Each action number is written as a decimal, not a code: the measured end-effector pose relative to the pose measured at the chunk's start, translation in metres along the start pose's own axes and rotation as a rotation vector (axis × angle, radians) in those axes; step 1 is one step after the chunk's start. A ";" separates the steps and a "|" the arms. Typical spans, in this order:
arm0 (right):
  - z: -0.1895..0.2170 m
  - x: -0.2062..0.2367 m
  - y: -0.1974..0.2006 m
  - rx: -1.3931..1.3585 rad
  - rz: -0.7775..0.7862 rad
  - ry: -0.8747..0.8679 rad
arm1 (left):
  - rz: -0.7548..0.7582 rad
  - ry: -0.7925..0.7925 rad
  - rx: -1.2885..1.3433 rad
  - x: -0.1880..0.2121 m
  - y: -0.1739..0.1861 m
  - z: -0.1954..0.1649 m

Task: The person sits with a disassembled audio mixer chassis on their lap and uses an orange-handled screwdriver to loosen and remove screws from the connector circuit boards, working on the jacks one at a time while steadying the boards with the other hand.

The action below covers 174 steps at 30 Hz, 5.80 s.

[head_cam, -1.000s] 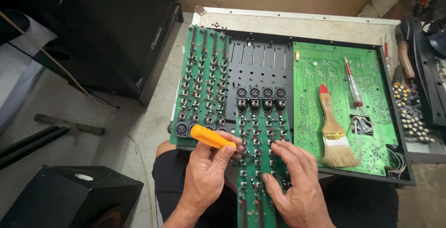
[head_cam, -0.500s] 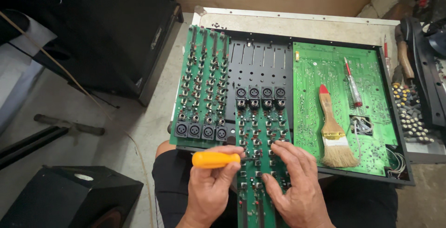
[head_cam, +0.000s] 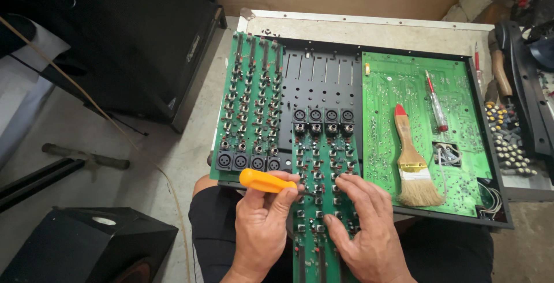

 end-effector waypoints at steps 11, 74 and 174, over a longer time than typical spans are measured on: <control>0.001 0.000 0.000 -0.010 -0.010 0.024 | -0.059 0.048 0.032 -0.005 0.003 0.005; 0.006 0.003 0.004 -0.012 -0.074 0.062 | 0.202 -0.307 -0.435 0.002 -0.039 -0.055; 0.009 0.000 0.007 -0.057 -0.077 0.080 | 0.132 -0.388 -0.495 -0.024 -0.061 -0.058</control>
Point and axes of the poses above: each hand's wrist, its own x-axis away from the middle knuckle, its own y-axis out of the back of the hand, z = x × y, the point moved 8 cm from there along -x, towards the middle knuckle, and after that the axes turned 7 degrees about x, right-handed, at the moved point
